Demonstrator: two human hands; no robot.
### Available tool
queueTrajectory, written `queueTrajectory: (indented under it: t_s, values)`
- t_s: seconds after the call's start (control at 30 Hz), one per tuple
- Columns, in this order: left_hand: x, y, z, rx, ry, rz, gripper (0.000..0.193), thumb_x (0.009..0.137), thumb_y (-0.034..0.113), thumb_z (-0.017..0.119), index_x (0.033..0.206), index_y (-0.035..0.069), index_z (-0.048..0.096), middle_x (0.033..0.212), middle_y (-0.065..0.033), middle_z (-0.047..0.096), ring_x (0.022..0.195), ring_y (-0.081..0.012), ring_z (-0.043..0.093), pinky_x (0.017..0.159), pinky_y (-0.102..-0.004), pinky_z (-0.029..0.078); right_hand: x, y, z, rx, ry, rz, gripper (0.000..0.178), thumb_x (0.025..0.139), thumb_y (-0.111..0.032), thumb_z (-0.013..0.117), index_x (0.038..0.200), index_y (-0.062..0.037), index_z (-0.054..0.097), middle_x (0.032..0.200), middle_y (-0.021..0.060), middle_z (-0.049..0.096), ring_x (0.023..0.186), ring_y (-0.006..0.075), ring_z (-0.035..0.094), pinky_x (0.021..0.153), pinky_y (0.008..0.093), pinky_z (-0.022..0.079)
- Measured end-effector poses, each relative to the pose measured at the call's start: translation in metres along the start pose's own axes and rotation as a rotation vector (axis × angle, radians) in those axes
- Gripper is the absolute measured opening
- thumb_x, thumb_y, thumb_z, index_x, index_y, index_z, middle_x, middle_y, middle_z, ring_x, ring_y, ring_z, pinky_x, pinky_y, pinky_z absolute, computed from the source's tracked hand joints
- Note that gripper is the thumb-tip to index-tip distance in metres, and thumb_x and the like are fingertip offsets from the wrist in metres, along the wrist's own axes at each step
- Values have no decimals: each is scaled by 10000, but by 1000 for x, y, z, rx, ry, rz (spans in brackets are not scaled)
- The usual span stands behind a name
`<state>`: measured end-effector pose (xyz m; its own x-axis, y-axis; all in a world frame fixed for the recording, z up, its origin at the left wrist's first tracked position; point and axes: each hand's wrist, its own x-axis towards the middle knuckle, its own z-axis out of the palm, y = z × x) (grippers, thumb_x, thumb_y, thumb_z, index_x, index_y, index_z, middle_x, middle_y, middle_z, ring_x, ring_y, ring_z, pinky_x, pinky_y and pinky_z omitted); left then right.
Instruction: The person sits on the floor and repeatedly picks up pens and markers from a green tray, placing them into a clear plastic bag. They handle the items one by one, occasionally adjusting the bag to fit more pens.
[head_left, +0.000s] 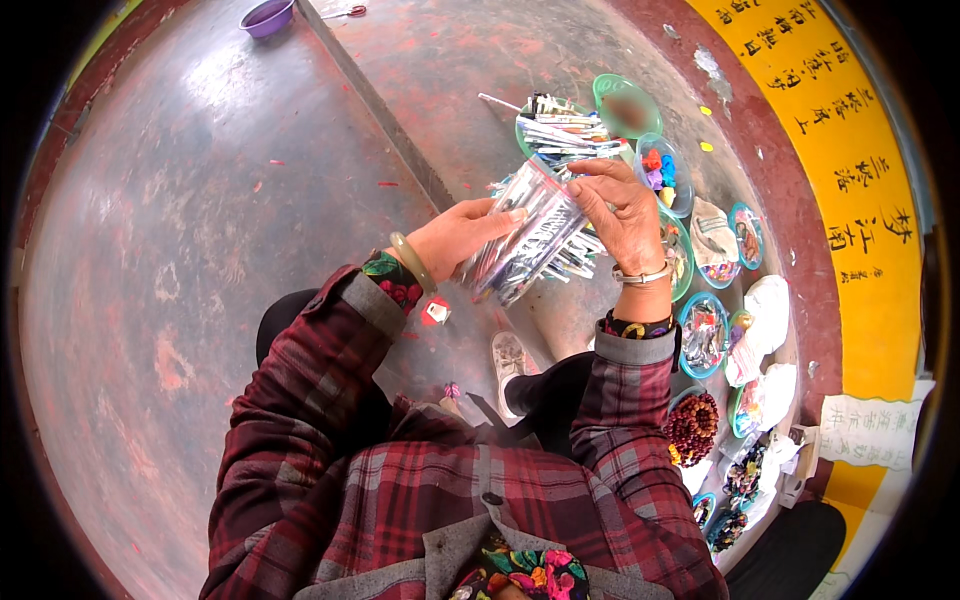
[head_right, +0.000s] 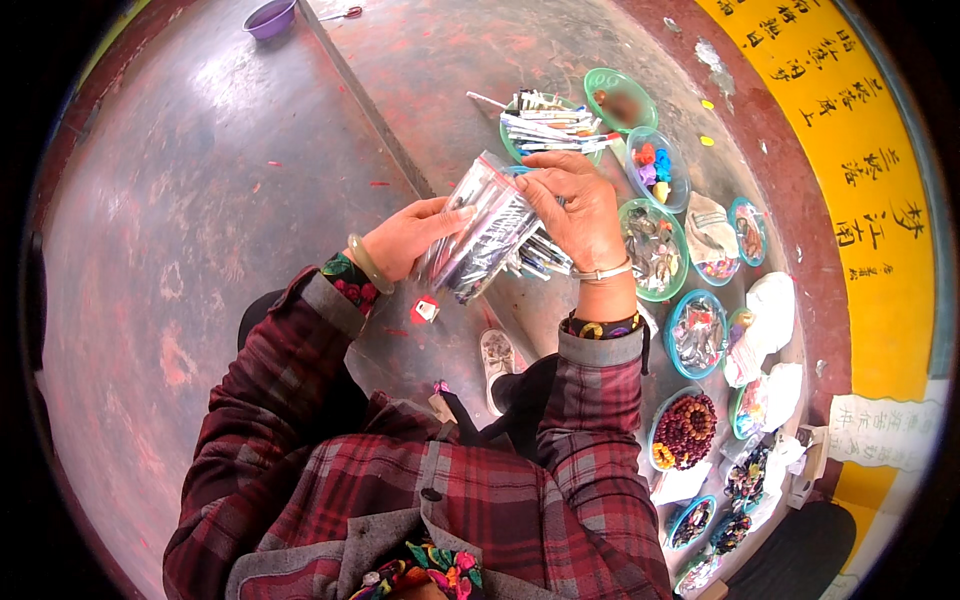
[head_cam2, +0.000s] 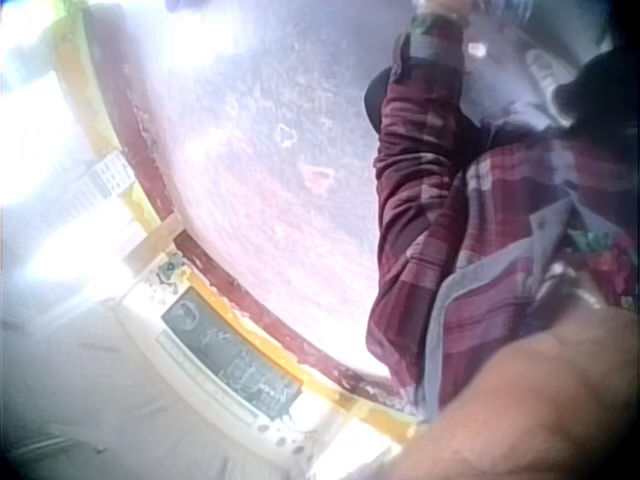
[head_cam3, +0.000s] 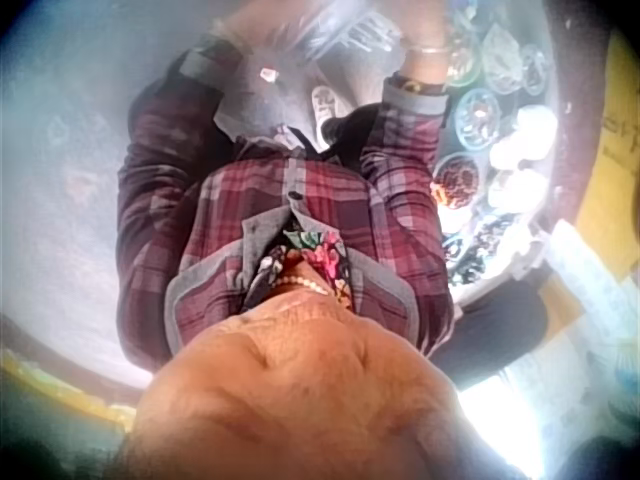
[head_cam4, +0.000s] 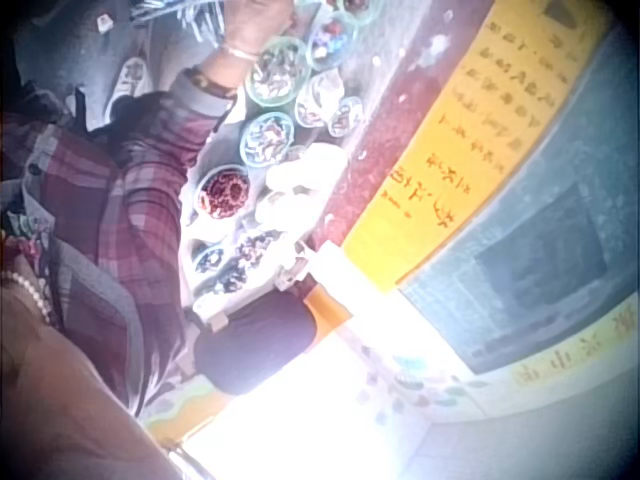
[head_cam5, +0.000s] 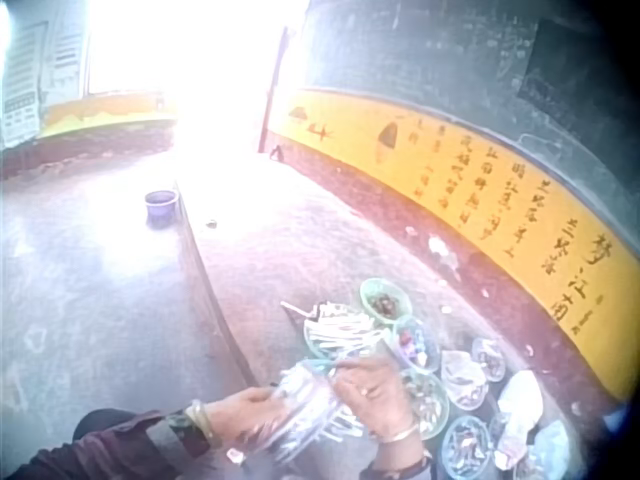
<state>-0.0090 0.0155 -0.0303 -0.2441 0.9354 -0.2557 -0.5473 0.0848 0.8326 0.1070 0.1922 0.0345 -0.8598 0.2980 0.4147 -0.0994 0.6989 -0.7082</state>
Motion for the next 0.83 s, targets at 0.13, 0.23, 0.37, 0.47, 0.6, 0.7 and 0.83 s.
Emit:
queueTrajectory:
  t_s: [0.13,0.23,0.37,0.47,0.6,0.7,0.83]
  values:
    - [-2,4,2,9,24,-9,345,935,250,474,1140,-25,513,974,-57,608,805,-82,587,709,-232,493,3,-7,3,-202,12,-136,108,771,-122,668,832,-37,697,930,135,652,925,251,589,795,328,458]
    - [-2,4,2,4,-4,20,349,937,255,470,1145,-23,512,986,-55,607,826,-79,583,721,-226,485,2,-8,4,-245,37,-169,136,781,-136,662,862,-31,690,956,141,645,936,257,588,793,337,463]
    - [-9,18,11,-38,31,172,282,937,249,472,1063,5,538,901,-12,584,778,-51,547,685,-205,454,4,6,15,207,276,72,345,814,-170,646,1103,5,578,1058,125,614,977,226,574,840,344,452]
    - [-8,22,7,-37,28,312,229,938,239,471,993,29,543,834,16,549,732,-37,508,654,-200,430,3,16,13,722,106,331,690,785,-271,686,1315,25,357,1210,96,516,1108,203,496,963,340,364]
    - [-5,21,6,22,55,448,230,935,221,475,1048,27,527,840,25,535,771,-38,485,697,-210,416,-7,7,47,1212,-160,313,640,728,-178,733,1265,-15,426,1156,71,556,1080,174,513,957,327,373]
    - [-9,26,5,123,57,486,269,924,219,498,1104,20,515,924,8,530,829,-42,483,731,-213,411,-9,3,57,1226,-178,464,555,679,-4,732,1186,-41,507,1096,38,599,1020,163,554,910,321,411]
    - [-3,26,1,324,94,723,378,896,203,540,1210,10,457,1041,-79,517,973,-128,461,854,-276,385,-11,9,64,1231,-121,431,567,687,-22,734,1206,-52,506,1102,36,604,1025,165,554,916,323,408]
